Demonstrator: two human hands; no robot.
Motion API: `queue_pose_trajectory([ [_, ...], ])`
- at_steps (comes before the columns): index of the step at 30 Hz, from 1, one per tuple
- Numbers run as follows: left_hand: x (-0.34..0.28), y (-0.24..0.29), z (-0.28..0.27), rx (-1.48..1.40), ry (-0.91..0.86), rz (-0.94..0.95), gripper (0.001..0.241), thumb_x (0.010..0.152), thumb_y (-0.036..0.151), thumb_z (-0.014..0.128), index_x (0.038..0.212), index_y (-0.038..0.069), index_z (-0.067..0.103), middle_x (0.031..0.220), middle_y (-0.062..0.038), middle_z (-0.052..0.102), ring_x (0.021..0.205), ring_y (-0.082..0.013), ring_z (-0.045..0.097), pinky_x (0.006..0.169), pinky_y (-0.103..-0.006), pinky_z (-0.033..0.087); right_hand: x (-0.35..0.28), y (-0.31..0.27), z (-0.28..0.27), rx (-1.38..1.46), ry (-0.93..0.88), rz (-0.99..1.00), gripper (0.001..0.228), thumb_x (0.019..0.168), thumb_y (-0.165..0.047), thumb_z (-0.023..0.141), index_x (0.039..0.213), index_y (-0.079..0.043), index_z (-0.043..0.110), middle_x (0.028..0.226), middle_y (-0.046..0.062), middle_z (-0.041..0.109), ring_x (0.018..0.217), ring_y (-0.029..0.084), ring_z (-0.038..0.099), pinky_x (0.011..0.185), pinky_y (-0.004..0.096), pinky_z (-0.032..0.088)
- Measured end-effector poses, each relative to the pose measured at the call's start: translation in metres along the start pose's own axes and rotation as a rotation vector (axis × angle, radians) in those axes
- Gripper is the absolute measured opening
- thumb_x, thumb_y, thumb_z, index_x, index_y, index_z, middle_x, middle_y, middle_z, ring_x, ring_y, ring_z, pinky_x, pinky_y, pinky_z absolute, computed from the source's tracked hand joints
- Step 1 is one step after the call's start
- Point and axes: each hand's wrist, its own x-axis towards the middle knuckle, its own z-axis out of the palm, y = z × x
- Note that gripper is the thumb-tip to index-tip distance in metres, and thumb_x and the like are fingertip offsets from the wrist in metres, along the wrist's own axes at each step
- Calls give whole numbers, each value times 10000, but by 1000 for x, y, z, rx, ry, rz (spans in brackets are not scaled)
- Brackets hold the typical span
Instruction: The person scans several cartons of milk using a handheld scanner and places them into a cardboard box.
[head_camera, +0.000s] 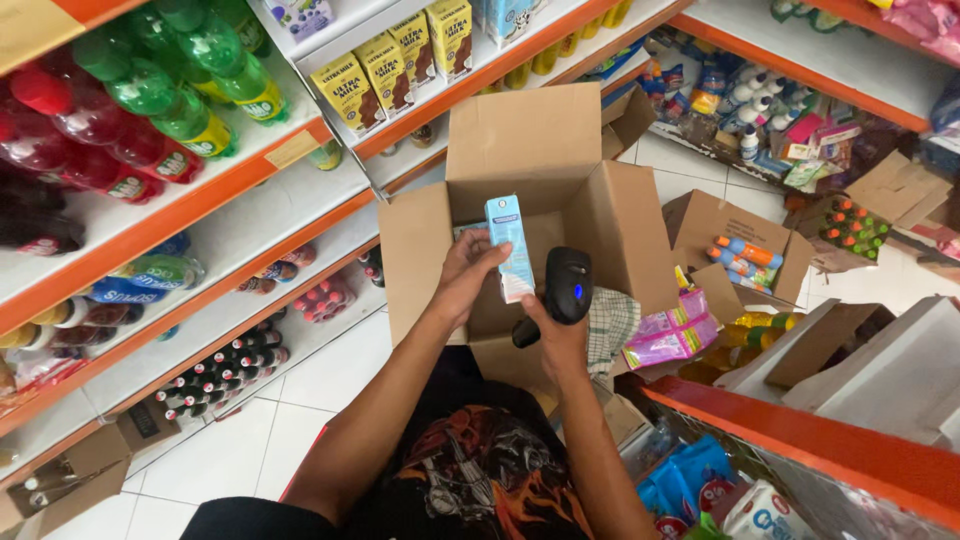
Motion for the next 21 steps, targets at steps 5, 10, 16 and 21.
queue_pose_trajectory([
  [5,-21,16,16,17,-6,7,460,977,252,704,1356,25,574,1181,-88,713,1150,-173,646,1059,-342,480,-17,-29,32,-45,38,-115,488,771,-31,869,1197,-9,633,1087,39,691,977,141,667,854,288,547],
  [10,-38,16,38,-223,98,38,616,914,174,756,1424,84,421,1311,-100,598,1216,-186,594,1050,-388,491,-38,-35,38,-452,143,-141,468,785,-48,948,1106,29,617,987,94,599,853,155,561,741,315,498],
  [16,-34,13,17,-165,28,-95,560,932,125,781,1398,-32,514,1253,-166,660,1109,-262,676,902,-402,617,-36,-23,23,-30,62,-211,303,942,-123,784,1184,-15,636,1099,49,694,992,122,649,853,271,539],
  [21,-38,12,26,-240,19,-2,583,911,90,745,1398,69,425,1236,-139,620,1052,-215,677,844,-400,632,-34,-19,18,120,13,-22,364,944,-100,746,1271,-10,615,1079,56,676,911,159,648,754,328,563],
])
